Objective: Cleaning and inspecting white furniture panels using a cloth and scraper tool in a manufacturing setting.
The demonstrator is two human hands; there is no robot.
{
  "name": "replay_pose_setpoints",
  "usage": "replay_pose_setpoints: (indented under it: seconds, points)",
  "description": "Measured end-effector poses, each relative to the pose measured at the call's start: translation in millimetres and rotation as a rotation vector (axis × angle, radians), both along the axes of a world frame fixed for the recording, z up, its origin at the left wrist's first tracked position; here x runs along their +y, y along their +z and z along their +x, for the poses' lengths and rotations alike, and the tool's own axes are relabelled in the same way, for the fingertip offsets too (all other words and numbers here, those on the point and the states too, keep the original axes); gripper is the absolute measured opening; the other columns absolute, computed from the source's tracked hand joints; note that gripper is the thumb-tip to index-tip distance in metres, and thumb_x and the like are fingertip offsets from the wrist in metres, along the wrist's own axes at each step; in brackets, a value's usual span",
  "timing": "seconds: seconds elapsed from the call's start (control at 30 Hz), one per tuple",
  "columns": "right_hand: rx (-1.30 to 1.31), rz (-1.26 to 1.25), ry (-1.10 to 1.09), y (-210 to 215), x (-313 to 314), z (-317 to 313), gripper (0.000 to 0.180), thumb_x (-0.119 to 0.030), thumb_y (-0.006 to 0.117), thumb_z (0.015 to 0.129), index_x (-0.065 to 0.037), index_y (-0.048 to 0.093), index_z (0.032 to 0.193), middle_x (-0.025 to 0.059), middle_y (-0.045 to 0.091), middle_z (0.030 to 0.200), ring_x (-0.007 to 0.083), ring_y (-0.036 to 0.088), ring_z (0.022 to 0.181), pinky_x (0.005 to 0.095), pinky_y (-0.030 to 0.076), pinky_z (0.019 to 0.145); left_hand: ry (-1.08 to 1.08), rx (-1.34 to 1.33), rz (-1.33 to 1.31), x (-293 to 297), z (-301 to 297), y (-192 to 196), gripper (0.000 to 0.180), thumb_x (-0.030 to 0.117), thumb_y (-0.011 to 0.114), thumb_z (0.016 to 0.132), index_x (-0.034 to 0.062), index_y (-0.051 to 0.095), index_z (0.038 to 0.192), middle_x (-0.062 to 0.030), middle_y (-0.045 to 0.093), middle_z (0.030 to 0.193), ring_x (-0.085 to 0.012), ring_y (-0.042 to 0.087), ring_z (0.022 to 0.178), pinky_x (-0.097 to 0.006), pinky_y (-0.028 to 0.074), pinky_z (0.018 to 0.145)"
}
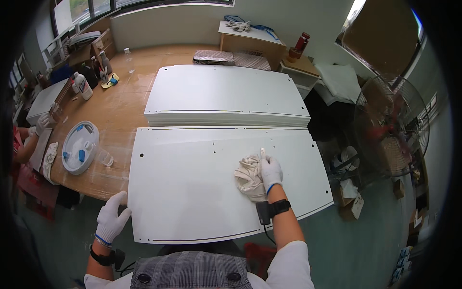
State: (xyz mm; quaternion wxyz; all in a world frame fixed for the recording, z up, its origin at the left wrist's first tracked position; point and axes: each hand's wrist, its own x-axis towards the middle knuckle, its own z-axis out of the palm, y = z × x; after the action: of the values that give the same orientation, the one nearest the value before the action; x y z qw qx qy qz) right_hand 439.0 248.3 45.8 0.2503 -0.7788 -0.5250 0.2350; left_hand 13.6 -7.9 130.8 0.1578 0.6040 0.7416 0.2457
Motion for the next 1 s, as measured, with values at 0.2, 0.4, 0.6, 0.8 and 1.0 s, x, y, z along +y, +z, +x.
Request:
replay_pose_setpoints:
  seconds: [0.2, 0.4, 0.6, 0.8, 1.0]
  points:
    - [0.381, -0.164, 0.415, -1, -32, -107, 0.033, -0.029, 0.057, 0.083, -0.008, 0.066, 0.108, 0.0185, 0.067, 0.095, 0.0312, 0.064, 0.089, 0.0393, 0.049, 0.079, 0.021, -0.084, -0.153, 23, 51, -20, 0.066, 0.03, 0.067, 0.079, 0.0027, 0.043, 0.134, -0.0226, 0.051, 0.129, -0.036, 0.05, 0.118, -0.041, 0.041, 0.099]
    - [-0.06, 0.269, 0.428, -4, 17, -133, 0.023, -0.022, 0.052, 0.087, -0.008, 0.063, 0.102, 0.0208, 0.063, 0.1, 0.0391, 0.061, 0.092, 0.0477, 0.049, 0.079, -0.053, 0.238, -0.1, 47, 55, -51, 0.07, 0.032, 0.068, 0.077, 0.0033, 0.042, 0.135, -0.0262, 0.043, 0.135, -0.0418, 0.039, 0.127, -0.048, 0.031, 0.106]
    - [-0.315, 0.149, 0.665, -4, 21, -167, 0.029, -0.018, 0.047, 0.088, -0.01, 0.054, 0.114, 0.0192, 0.063, 0.103, 0.0374, 0.062, 0.094, 0.0474, 0.05, 0.078, -0.069, 0.4, 0.057, 41, 41, -97, 0.066, 0.032, 0.068, 0.074, 0.0035, 0.048, 0.13, -0.0279, 0.041, 0.136, -0.0491, 0.034, 0.126, -0.061, 0.021, 0.107]
    - [-0.454, 0.178, 0.313, -28, 65, -38, 0.036, -0.014, 0.046, 0.086, -0.011, 0.052, 0.121, 0.0187, 0.064, 0.1, 0.0368, 0.062, 0.094, 0.0464, 0.05, 0.079, -0.036, 0.342, 0.102, 43, 42, -90, 0.062, 0.028, 0.068, 0.072, 0.003, 0.051, 0.125, -0.029, 0.043, 0.134, -0.0508, 0.033, 0.126, -0.061, 0.021, 0.107]
    - [-0.23, 0.195, 0.362, -14, 53, -84, 0.033, -0.022, 0.048, 0.089, -0.009, 0.056, 0.118, 0.0192, 0.063, 0.103, 0.0369, 0.06, 0.094, 0.0462, 0.048, 0.083, -0.033, 0.324, 0.087, 45, 41, -89, 0.06, 0.027, 0.068, 0.071, 0.0022, 0.052, 0.124, -0.0287, 0.042, 0.135, -0.0506, 0.033, 0.127, -0.06, 0.02, 0.108]
